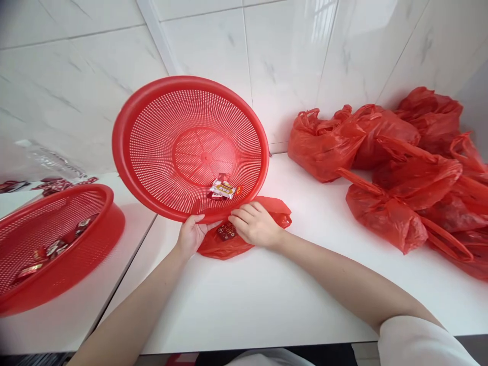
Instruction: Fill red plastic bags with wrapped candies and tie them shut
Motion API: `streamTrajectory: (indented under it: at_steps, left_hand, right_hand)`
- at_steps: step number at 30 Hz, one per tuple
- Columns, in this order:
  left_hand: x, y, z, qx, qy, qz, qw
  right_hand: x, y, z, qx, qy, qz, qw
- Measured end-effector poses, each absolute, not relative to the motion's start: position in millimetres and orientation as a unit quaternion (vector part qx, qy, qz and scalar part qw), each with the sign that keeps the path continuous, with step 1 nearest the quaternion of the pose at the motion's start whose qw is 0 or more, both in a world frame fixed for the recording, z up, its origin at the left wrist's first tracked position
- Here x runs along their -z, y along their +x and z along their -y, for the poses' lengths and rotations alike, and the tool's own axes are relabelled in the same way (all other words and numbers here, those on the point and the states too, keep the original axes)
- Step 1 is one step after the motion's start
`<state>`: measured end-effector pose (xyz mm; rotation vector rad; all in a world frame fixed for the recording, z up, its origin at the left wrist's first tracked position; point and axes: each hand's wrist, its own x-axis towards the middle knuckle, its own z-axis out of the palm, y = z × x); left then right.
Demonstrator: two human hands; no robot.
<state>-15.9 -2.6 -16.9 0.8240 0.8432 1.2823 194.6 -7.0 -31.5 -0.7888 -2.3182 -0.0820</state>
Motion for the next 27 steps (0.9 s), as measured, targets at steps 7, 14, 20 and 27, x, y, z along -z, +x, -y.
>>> streamTrajectory:
  at_steps: [7, 14, 20, 27]
  left_hand:
    - [26, -10, 10, -0.514, 0.361, -0.379, 0.679]
    - [26, -15, 3, -0.557, 0.343, -0.396, 0.645]
    - [25, -22, -5, -0.556, 0.326, -0.400, 0.651]
    - [22, -24, -7, -0.569, 0.302, -0.391, 0.657]
  right_hand:
    - [29, 198, 0, 0.064, -0.448, 0.840, 0.298]
    - [37, 194, -1, -0.118, -0.344, 0.851, 0.380]
    - [37, 189, 2, -0.362, -0.366, 0.726, 0.456]
    - [42, 188, -2, -0.442, -0.373, 0.665, 0.472]
